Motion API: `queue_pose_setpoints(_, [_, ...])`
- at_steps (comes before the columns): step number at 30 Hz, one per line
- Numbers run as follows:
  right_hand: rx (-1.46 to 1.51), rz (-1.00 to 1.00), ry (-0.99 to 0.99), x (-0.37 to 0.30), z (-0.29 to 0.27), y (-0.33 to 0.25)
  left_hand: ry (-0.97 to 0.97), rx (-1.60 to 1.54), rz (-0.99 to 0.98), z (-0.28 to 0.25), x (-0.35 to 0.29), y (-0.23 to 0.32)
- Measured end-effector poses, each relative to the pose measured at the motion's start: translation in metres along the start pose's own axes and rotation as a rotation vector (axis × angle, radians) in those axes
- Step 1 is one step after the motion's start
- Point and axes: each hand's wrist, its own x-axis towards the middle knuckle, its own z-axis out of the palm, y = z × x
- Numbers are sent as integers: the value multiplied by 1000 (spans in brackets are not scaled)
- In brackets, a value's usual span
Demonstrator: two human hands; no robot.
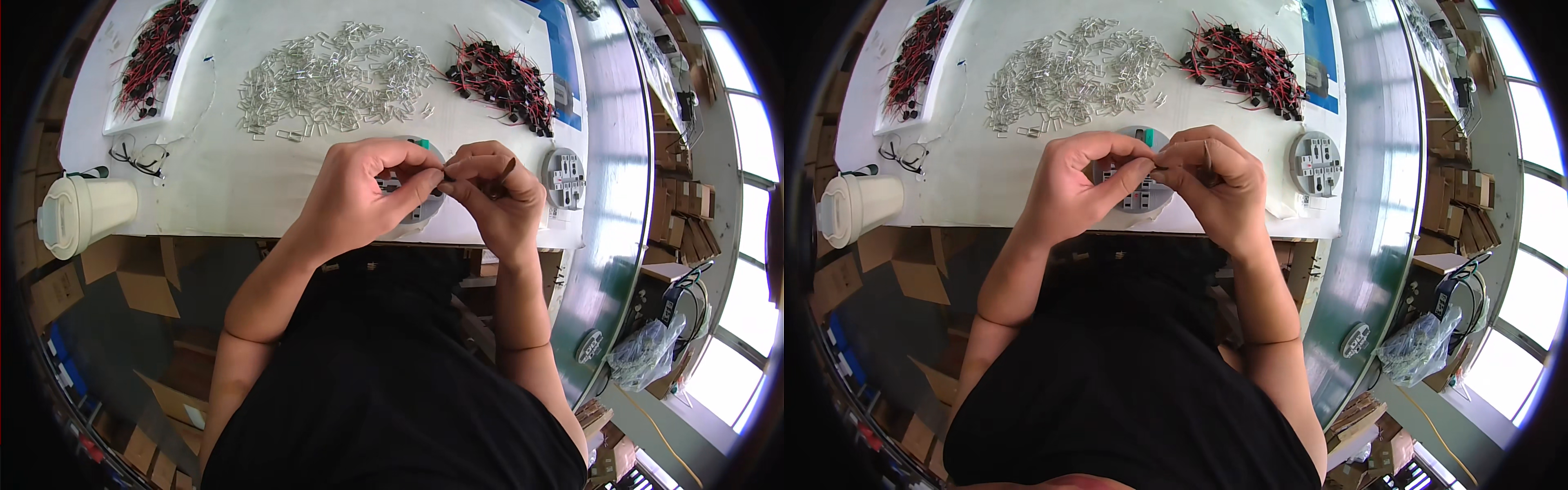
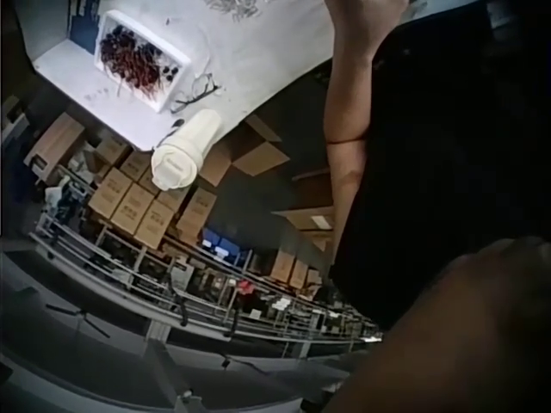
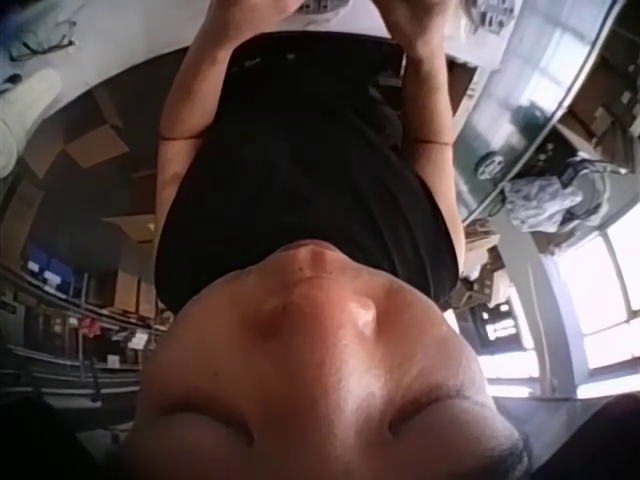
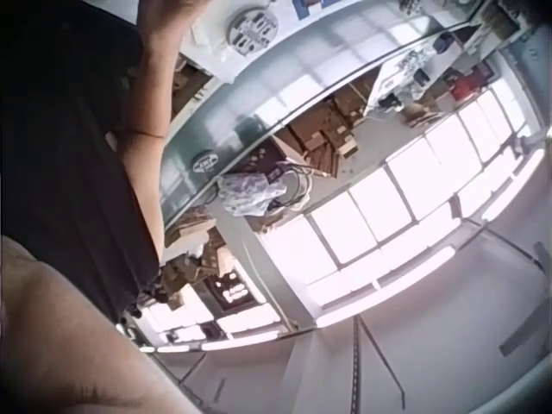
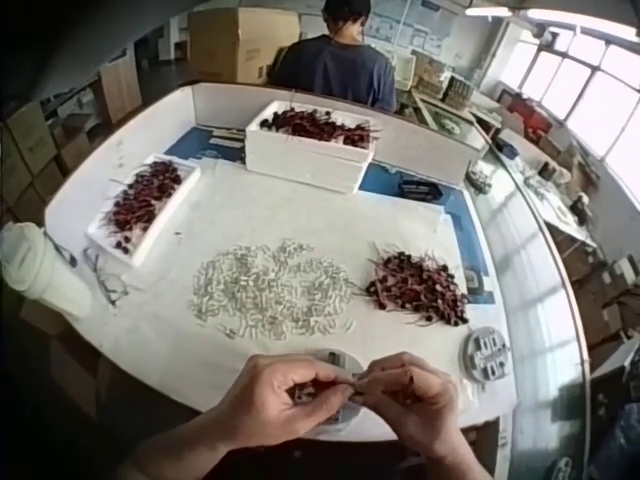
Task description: Insert small wires and electronic components into a circular plastic base and secure them.
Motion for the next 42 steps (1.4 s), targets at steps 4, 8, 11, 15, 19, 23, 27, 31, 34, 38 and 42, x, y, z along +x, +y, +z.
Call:
queue_pose_setpoints(4, [63, -21, -23, -5, 0, 0, -95, -129, -108, -1, -1, 1])
queue_pose_setpoints(8, [312, 192, 57, -8, 5, -11, -149, -221, -108, -3, 3, -3])
queue_pose_setpoints(11, [-60, 92, -49, -8, -3, -4, -172, -242, -157, -8, 3, -6])
queue_pose_setpoints(15, [-302, 57, -107, -13, -13, -11, -82, 276, 92, -16, -6, -12])
queue_pose_setpoints(19, [-500, -2, -118, -15, -8, 3, -76, 525, 93, -5, -12, -20])
queue_pose_setpoints(23, [-726, -63, -220, -8, -4, -11, 16, 675, 127, 4, -19, -25])
queue_pose_setpoints(27, [-761, 1, -268, -4, -3, -9, 102, 601, 131, 9, -21, -34])
queue_pose_setpoints(31, [-798, -68, -256, -10, -2, -12, 184, 509, 163, 21, -22, -35])
queue_pose_setpoints(34, [-831, -114, -268, -19, 1, -18, 182, 608, 170, 24, -24, -44])
queue_pose_setpoints(38, [-38, 17, -8, -26, -2, 9, 176, 597, 122, 26, -24, -40])
queue_pose_setpoints(42, [420, -21, 208, -8, 30, 14, 179, 604, 104, 26, -22, -37])
